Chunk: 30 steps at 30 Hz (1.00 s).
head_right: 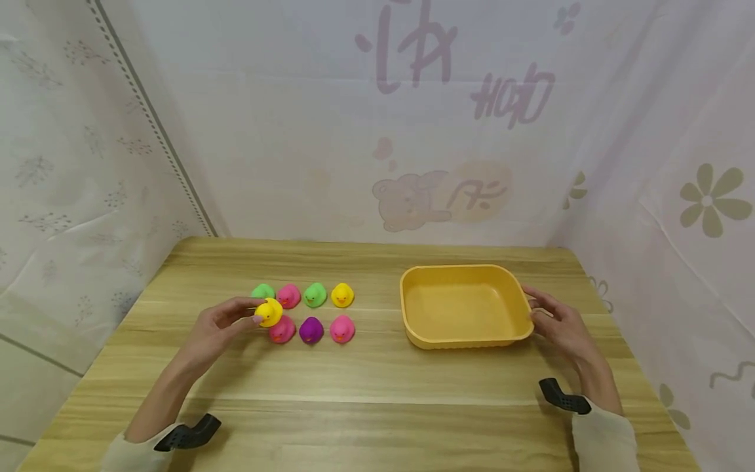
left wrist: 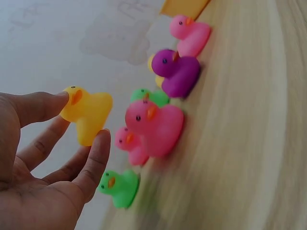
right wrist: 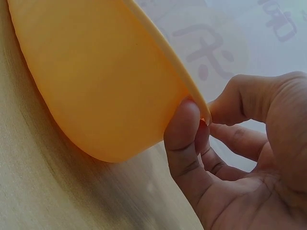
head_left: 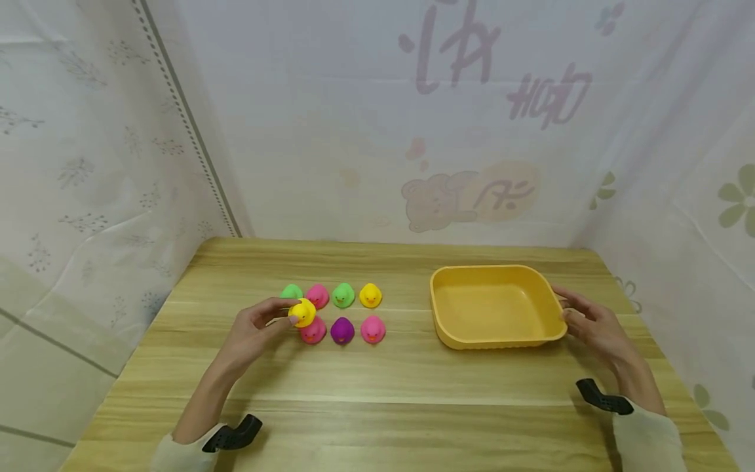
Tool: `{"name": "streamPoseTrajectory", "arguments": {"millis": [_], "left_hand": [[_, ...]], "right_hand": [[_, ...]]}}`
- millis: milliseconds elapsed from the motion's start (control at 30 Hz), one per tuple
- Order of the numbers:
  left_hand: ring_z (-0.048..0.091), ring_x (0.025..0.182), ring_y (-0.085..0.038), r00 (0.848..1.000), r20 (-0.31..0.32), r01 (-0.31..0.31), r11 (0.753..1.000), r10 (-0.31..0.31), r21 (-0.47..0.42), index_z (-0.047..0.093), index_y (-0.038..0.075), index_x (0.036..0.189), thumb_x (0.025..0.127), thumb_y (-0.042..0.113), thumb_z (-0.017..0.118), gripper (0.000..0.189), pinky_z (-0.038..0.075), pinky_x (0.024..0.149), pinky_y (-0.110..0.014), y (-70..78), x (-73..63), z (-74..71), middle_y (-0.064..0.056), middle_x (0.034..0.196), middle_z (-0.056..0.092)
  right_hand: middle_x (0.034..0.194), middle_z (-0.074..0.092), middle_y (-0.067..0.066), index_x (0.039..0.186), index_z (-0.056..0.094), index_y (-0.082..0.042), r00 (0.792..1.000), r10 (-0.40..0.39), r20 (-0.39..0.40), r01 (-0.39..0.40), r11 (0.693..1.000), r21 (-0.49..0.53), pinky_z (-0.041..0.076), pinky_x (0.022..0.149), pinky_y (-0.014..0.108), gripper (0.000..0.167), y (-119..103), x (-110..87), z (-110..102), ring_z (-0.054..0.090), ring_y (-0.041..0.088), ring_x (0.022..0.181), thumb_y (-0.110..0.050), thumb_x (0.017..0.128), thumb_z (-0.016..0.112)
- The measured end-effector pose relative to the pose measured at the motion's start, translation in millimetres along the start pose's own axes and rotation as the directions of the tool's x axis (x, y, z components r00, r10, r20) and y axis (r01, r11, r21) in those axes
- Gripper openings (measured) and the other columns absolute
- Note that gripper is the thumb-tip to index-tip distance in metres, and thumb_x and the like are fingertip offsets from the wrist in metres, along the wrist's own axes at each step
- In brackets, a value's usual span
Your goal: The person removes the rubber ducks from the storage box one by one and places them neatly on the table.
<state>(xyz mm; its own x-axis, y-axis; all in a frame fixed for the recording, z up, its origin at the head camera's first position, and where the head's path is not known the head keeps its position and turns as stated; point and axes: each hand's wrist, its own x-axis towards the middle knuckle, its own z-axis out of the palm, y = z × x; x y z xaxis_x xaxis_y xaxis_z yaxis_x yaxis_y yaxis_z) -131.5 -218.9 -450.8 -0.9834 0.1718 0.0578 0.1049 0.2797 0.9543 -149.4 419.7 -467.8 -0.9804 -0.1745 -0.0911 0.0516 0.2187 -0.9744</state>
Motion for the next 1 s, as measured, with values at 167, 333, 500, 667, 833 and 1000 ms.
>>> {"name": "streamPoseTrajectory", "arguments": {"millis": [167, 333, 500, 667, 833, 1000], "left_hand": [[0.065, 0.108, -0.008, 1.0, -0.018, 0.023, 0.999, -0.022, 0.039, 0.068, 0.007, 0.127, 0.099, 0.024, 0.07, 0.033, 0.054, 0.092, -0.018, -8.6, -2.0, -8.4, -0.005, 0.125, 0.068], [0.064, 0.106, -0.006, 0.997, -0.029, 0.07, 0.994, -0.068, 0.09, 0.068, 0.007, 0.128, 0.099, 0.027, 0.071, 0.036, 0.053, 0.09, -0.017, -16.0, -5.2, -18.4, -0.01, 0.125, 0.068], [0.064, 0.108, 0.0, 0.993, -0.017, 0.121, 0.981, -0.12, 0.154, 0.067, 0.007, 0.13, 0.1, 0.029, 0.069, 0.038, 0.05, 0.092, -0.013, -21.7, -10.3, -25.6, -0.015, 0.129, 0.068], [0.065, 0.113, -0.007, 0.993, 0.025, 0.11, 0.972, -0.118, 0.208, 0.067, 0.006, 0.129, 0.1, 0.024, 0.069, 0.035, 0.048, 0.093, -0.011, -23.9, -11.3, -28.5, -0.015, 0.13, 0.069], [0.066, 0.115, -0.015, 0.994, 0.068, 0.069, 0.97, -0.087, 0.234, 0.068, 0.005, 0.128, 0.1, 0.016, 0.068, 0.031, 0.05, 0.093, -0.012, -23.2, -9.7, -30.8, -0.016, 0.13, 0.069], [0.065, 0.114, -0.014, 0.992, 0.097, 0.053, 0.972, -0.077, 0.227, 0.066, 0.003, 0.131, 0.101, 0.013, 0.066, 0.031, 0.051, 0.092, -0.013, -23.6, -8.4, -33.7, -0.018, 0.132, 0.067]], "right_hand": [[0.116, 0.057, 0.001, 0.159, 0.034, -0.005, 0.999, -0.033, 0.017, 0.033, 0.999, 0.017, 0.06, 0.083, 0.021, 0.058, 0, -1.1, -3, 0.068, 0.005, 0.097, -0.011, 0.106, 0.056], [0.116, 0.058, 0.001, 0.159, 0.034, -0.005, 1.0, -0.022, 0.012, 0.022, 1.0, 0.003, 0.06, 0.083, 0.021, 0.058, 2, -0.4, -4, 0.068, 0.003, 0.097, -0.013, 0.106, 0.056], [0.116, 0.059, 0.002, 0.159, 0.035, -0.005, 1.0, -0.022, 0.019, 0.022, 1.0, 0.016, 0.061, 0.082, 0.022, 0.058, 4, -0.7, -3, 0.068, 0.005, 0.096, -0.012, 0.106, 0.056], [0.116, 0.059, 0.002, 0.159, 0.035, -0.004, 0.999, -0.029, 0.023, 0.029, 0.999, 0.023, 0.061, 0.082, 0.022, 0.057, 3, -2.2, -3, 0.068, 0.005, 0.097, -0.011, 0.106, 0.056], [0.117, 0.058, 0.004, 0.159, 0.033, -0.002, 0.999, -0.046, 0.027, 0.045, 0.998, 0.042, 0.061, 0.083, 0.022, 0.057, 2, -2.3, -2, 0.069, 0.006, 0.097, -0.009, 0.106, 0.055], [0.116, 0.059, 0.003, 0.159, 0.035, -0.003, 0.999, -0.042, 0.017, 0.041, 0.998, 0.044, 0.06, 0.083, 0.021, 0.057, 1, -2.3, -2, 0.069, 0.007, 0.098, -0.009, 0.106, 0.056]]}}
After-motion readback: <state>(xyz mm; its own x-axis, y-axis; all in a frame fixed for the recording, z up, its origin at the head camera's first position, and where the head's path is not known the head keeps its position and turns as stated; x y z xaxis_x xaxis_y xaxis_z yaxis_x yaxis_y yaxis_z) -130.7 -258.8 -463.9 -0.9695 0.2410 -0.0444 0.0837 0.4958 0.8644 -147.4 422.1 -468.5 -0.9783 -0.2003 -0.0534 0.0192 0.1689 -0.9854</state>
